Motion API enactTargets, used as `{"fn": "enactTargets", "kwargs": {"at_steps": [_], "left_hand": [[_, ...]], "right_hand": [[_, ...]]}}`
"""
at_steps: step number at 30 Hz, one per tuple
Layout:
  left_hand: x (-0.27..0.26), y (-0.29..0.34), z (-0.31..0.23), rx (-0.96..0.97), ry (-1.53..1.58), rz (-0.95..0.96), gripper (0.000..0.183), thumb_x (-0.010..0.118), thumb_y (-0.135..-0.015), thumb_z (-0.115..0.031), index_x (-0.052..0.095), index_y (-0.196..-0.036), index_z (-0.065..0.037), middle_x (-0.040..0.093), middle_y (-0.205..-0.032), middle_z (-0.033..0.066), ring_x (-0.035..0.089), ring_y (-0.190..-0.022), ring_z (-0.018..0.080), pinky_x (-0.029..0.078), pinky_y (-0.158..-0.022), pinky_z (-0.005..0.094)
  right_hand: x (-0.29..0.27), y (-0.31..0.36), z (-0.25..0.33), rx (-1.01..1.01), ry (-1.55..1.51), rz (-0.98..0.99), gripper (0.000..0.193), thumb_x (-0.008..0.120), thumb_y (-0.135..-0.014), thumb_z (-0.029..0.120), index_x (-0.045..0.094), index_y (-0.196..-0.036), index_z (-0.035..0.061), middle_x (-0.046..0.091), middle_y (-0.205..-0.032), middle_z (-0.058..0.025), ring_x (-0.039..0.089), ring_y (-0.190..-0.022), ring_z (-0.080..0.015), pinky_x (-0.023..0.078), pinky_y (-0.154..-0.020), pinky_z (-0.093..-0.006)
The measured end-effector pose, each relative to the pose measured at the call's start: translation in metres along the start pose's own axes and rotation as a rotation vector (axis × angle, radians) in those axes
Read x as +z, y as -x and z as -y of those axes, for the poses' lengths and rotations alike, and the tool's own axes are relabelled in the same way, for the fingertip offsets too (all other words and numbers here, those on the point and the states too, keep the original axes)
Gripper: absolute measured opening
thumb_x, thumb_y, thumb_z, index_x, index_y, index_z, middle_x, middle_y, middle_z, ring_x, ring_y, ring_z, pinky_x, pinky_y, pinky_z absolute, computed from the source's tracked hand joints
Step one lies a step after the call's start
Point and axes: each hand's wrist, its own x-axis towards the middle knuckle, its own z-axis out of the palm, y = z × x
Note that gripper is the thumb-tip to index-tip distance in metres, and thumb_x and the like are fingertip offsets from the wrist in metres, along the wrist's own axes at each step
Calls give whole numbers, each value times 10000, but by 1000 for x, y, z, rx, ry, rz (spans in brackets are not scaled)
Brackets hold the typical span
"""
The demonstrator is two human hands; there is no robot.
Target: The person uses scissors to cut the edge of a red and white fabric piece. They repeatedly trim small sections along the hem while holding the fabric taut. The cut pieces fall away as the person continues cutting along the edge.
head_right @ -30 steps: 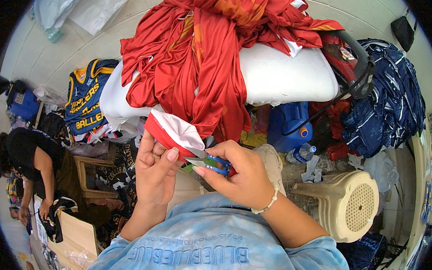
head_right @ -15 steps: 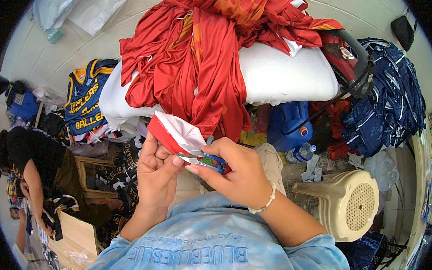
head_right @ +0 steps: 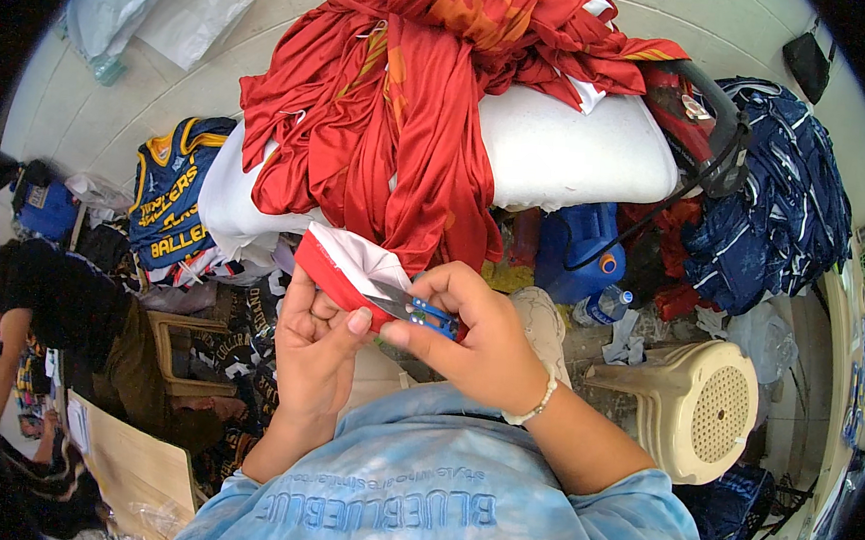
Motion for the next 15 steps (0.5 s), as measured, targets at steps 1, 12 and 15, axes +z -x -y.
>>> {"fn": "enactTargets", "kwargs": {"at_steps": [1, 12, 15], "left_hand": [[0, 0, 1, 3, 10, -4, 705, 606, -828, 93, 257, -1429, -28, 599, -1152, 122, 598, -1047, 165, 468, -926, 302], [-3, -2, -1, -10, 96, -30, 602, 602, -850, 50, 335, -1383, -34, 595, -1165, 138, 604, -1052, 204, 515, -895, 359], [-3, -1, -3, -15, 78, -13, 599, 603, -849, 50, 337, -1381, -26, 599, -1162, 136, 604, -1051, 202, 517, -905, 354]], "right_hand": [[1, 0, -2, 78, -183, 28, 187, 742, -795, 96, 580, -867, 37, 561, -720, 5, 500, -649, -38, 404, -569, -211], [5, 7, -19, 55, -89, 35, 241, 756, -780, 118, 554, -885, 39, 566, -729, 6, 495, -672, -33, 410, -598, -204], [5, 8, -15, -39, 21, -45, 269, 770, -770, 143, 559, -894, 32, 589, -729, -15, 526, -664, -51, 429, -589, -217]]}}
